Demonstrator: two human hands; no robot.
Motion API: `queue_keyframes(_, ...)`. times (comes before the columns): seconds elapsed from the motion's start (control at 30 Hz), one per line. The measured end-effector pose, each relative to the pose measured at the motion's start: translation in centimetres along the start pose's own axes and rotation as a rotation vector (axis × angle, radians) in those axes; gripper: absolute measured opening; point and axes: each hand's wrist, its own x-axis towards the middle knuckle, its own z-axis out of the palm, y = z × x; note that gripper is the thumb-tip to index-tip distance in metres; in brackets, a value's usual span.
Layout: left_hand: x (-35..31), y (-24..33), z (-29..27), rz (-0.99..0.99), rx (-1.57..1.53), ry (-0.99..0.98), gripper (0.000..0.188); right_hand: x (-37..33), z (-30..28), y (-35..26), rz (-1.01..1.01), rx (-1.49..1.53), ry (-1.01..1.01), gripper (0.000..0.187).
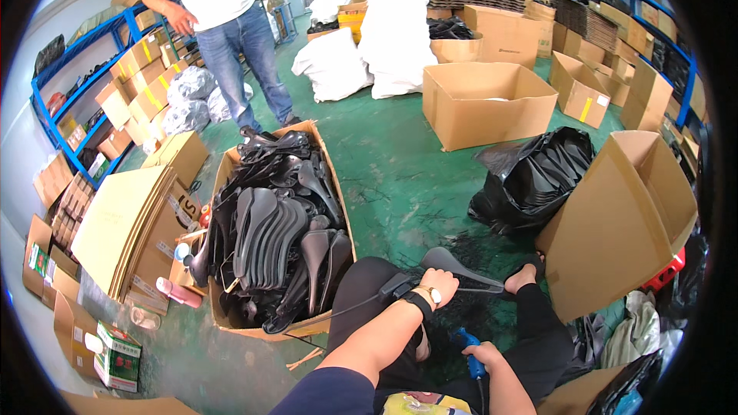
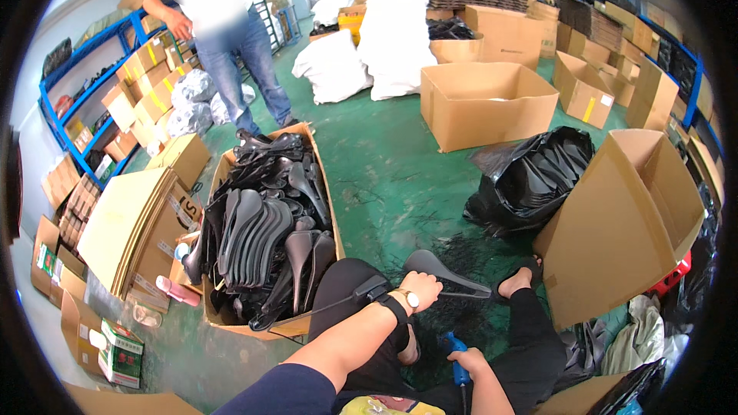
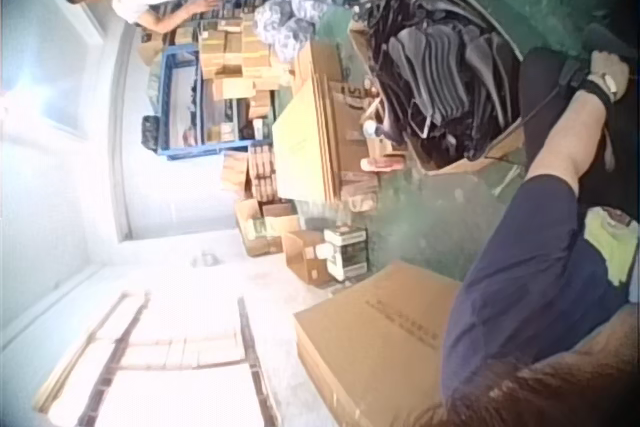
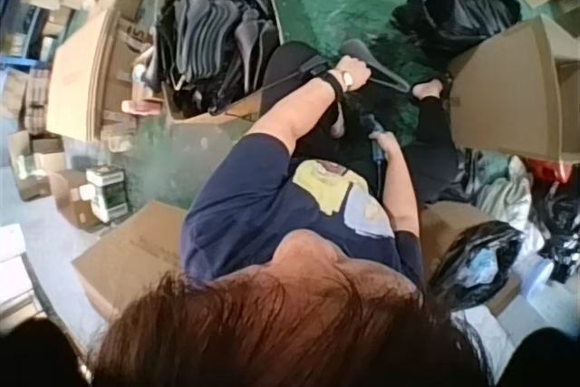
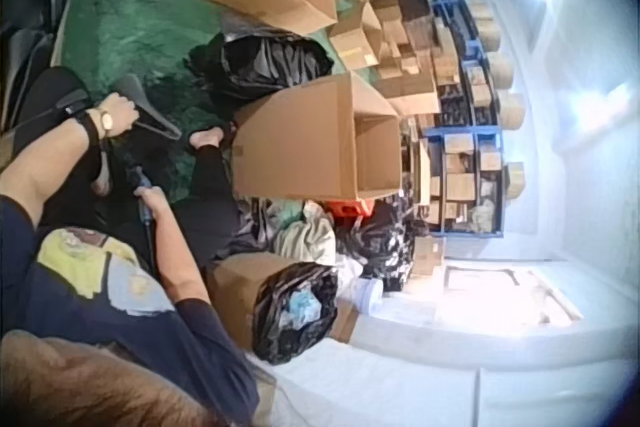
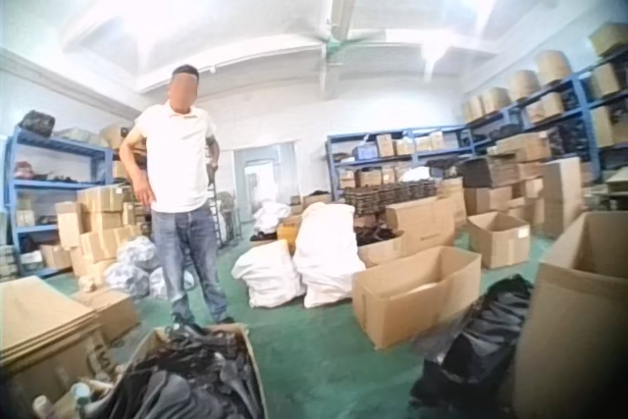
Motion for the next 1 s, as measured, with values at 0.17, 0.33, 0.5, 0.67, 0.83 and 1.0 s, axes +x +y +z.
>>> queue_keyframes(0.17,-0.9,0.5,0.7,0.036,0.034,-0.058,0.022,-3.0,0.4,-2.2,0.037,-0.132,0.016,0.043)
queue_keyframes(0.33,-1.3,2.2,1.8,0.127,0.098,-0.106,0.021,-3.5,0.0,-2.4,0.017,-0.129,0.033,0.048)
queue_keyframes(0.5,-1.3,2.3,2.2,0.124,0.135,-0.158,0.017,-4.3,0.0,-3.4,0.007,-0.148,0.056,0.049)
queue_keyframes(0.67,-1.4,2.1,1.9,0.113,0.133,-0.159,0.017,-2.8,0.2,-2.3,-0.042,-0.125,0.06,0.048)
queue_keyframes(0.83,-1.4,2.1,2.8,0.15,0.145,-0.157,0.02,-3.1,0.4,-2.5,-0.028,-0.117,0.057,0.049)
queue_keyframes(1.0,-1.4,2.0,3.0,0.168,0.133,-0.137,0.022,-2.4,0.5,-1.6,-0.041,-0.089,0.064,0.045)
